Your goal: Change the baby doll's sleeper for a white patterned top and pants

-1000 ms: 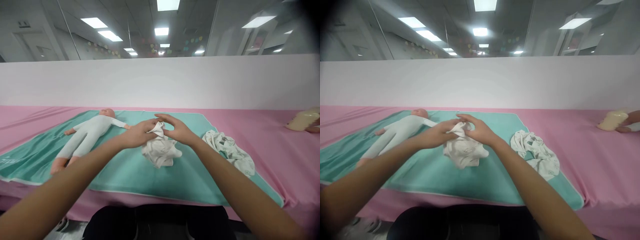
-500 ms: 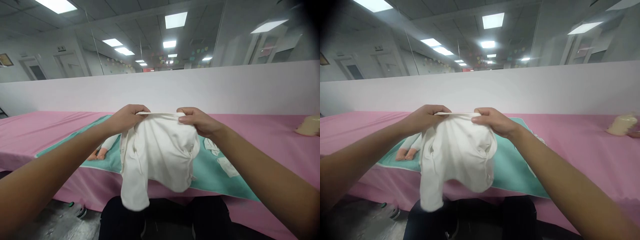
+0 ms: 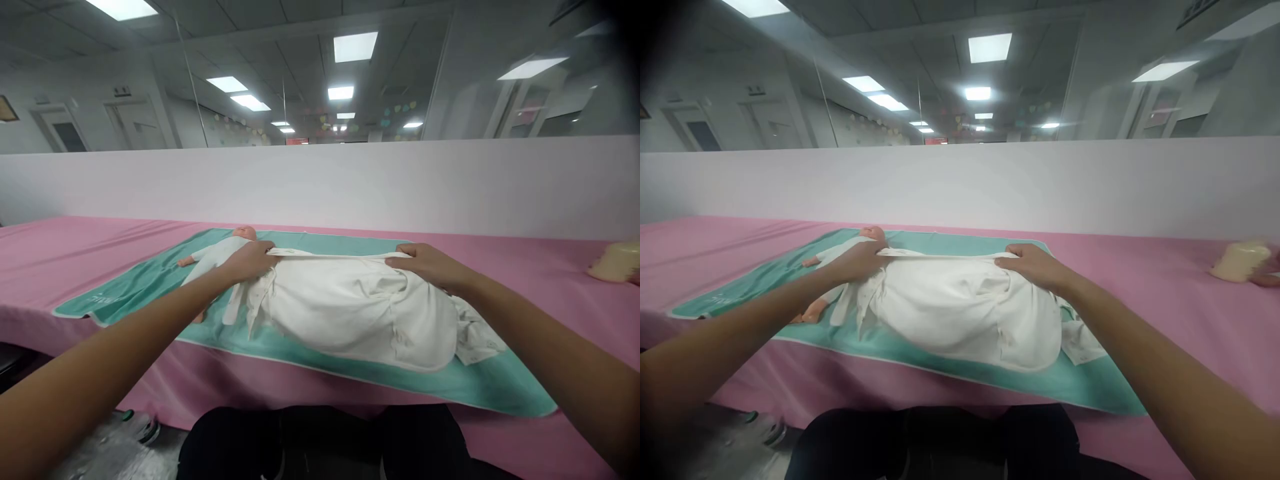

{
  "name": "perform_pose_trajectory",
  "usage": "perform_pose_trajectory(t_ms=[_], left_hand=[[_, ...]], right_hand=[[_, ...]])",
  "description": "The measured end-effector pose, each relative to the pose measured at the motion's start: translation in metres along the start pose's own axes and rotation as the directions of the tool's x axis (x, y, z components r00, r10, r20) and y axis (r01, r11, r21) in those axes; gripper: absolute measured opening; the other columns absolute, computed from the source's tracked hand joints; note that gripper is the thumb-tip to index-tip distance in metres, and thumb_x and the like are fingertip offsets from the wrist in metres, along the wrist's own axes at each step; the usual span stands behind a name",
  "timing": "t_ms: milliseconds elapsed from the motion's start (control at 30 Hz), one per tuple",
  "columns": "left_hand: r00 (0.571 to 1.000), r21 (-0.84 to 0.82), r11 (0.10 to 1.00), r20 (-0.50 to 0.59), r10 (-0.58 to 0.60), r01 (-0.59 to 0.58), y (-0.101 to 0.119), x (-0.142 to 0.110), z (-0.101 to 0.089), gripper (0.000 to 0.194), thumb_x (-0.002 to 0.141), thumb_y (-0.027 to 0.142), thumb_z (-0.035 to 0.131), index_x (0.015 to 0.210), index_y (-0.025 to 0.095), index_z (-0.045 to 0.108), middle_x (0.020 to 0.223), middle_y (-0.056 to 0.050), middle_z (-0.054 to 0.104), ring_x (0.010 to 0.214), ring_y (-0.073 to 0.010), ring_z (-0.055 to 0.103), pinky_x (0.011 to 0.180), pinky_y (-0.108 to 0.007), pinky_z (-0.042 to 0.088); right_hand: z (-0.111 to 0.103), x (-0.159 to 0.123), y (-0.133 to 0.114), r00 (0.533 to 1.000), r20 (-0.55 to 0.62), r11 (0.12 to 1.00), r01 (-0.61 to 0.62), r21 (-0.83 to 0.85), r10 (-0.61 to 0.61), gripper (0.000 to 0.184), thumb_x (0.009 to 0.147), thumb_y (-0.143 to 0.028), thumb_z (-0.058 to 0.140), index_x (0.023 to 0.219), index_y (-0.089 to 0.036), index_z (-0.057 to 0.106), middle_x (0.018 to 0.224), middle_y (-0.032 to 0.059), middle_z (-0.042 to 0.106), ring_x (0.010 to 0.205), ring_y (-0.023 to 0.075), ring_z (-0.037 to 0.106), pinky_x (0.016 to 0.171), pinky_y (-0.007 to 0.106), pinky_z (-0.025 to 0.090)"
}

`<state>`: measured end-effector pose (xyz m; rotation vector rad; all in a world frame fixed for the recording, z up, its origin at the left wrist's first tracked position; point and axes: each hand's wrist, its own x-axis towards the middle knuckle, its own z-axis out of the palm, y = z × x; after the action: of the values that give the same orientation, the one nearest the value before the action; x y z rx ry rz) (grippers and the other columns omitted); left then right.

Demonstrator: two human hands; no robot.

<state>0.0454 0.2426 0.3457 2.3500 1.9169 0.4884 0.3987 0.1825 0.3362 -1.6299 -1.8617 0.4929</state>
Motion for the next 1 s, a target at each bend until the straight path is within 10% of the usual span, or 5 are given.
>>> perform_pose_trajectory(t_ms=[267,467,633,833,1000], left_hand=[[0.996,0.285,0.959,0.084,-0.019,-0.006,0.005,0.120,0.105,0.035,0.083,0.046,0.036,0.092,0.019,0.056,0.096,-0.013,0.064,0.089,-0.0287,0.060,0.070,-0.038,0.044],[0.989,0.235,0.961,-0.041,-0.141,0.147,-0.004,0.200,0.188,0.027,0.084,0.026,0.037,0.104,0.018,0.052,0.098,-0.013,0.060,0.087,-0.0273,0.059,0.073,-0.040,0.044],[0.949,0.265,0.961,-0.277,0.149,-0.074,0.012,0.189,0.219,0.036,0.083,0.014,0.033,0.116,0.016,0.049,0.130,-0.017,0.042,0.113,-0.0318,0.043,0.087,-0.048,0.037],[0.896,0.127,0.891,-0.026,0.442,-0.436,0.053,0.147,0.236,0.038,0.085,0.018,0.036,0.122,0.017,0.047,0.130,-0.011,0.047,0.120,-0.0230,0.039,0.104,-0.040,0.025],[0.959,0.059,0.961,0.115,0.261,-0.269,0.032,0.159,0.245,0.044,0.092,0.036,0.024,0.129,0.020,0.041,0.143,-0.009,0.034,0.131,-0.0258,0.028,0.105,-0.051,0.020]], right_hand=[[0.070,0.108,0.061,0.967,-0.241,0.674,-0.124,-0.729,-0.083,0.015,0.081,-0.015,0.040,0.086,-0.019,0.053,0.086,0.0061,0.056,0.069,0.0167,0.051,0.056,0.026,0.030],[0.131,0.171,0.124,0.918,-0.323,0.556,-0.149,-0.817,-0.228,0.032,0.072,-0.002,0.041,0.101,-0.013,0.051,0.103,0.0156,0.052,0.092,0.0258,0.046,0.072,0.036,0.033],[0.152,0.174,0.135,0.923,-0.258,0.665,-0.002,-0.747,-0.287,0.050,0.073,-0.003,0.040,0.121,-0.014,0.045,0.129,0.0169,0.042,0.114,0.0307,0.037,0.095,0.049,0.024],[0.186,0.149,0.093,0.872,-0.072,0.792,0.401,-0.461,-0.484,0.041,0.087,-0.013,0.026,0.124,-0.014,0.044,0.130,0.0123,0.045,0.120,0.0223,0.039,0.102,0.039,0.029],[0.201,0.162,0.108,0.989,0.041,0.901,0.144,-0.409,-0.139,0.038,0.091,-0.036,0.028,0.110,-0.012,0.051,0.116,0.0144,0.056,0.110,0.0237,0.048,0.095,0.037,0.035]])
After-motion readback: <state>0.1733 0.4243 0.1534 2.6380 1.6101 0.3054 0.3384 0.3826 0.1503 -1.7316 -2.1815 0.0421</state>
